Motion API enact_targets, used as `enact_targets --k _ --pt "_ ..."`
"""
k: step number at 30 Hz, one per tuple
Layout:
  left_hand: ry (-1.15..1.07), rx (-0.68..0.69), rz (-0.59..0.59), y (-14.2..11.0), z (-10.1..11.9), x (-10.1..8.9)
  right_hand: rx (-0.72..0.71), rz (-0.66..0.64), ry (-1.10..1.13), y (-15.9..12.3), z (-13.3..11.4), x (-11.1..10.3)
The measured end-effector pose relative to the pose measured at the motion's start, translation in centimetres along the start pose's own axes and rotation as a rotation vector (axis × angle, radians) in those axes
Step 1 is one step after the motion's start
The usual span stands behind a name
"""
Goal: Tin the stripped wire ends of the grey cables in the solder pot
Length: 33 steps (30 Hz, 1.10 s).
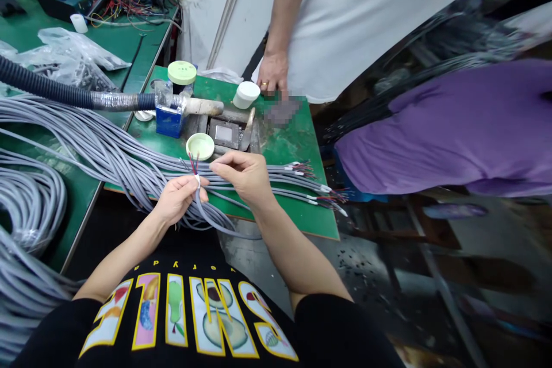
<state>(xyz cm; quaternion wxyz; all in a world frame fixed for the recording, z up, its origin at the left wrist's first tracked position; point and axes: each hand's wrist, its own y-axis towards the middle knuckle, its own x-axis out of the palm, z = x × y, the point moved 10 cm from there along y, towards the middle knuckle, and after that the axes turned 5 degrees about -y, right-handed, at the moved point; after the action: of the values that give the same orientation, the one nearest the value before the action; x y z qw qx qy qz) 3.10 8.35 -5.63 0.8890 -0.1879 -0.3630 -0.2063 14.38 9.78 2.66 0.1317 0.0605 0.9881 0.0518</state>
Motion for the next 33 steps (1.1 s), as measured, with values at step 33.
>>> enact_targets --k 33 --pt "0.07 0.147 0.059 0.7 1.4 0.2 -0.56 -0.158 -0.672 -1.1 -7.5 1.0"
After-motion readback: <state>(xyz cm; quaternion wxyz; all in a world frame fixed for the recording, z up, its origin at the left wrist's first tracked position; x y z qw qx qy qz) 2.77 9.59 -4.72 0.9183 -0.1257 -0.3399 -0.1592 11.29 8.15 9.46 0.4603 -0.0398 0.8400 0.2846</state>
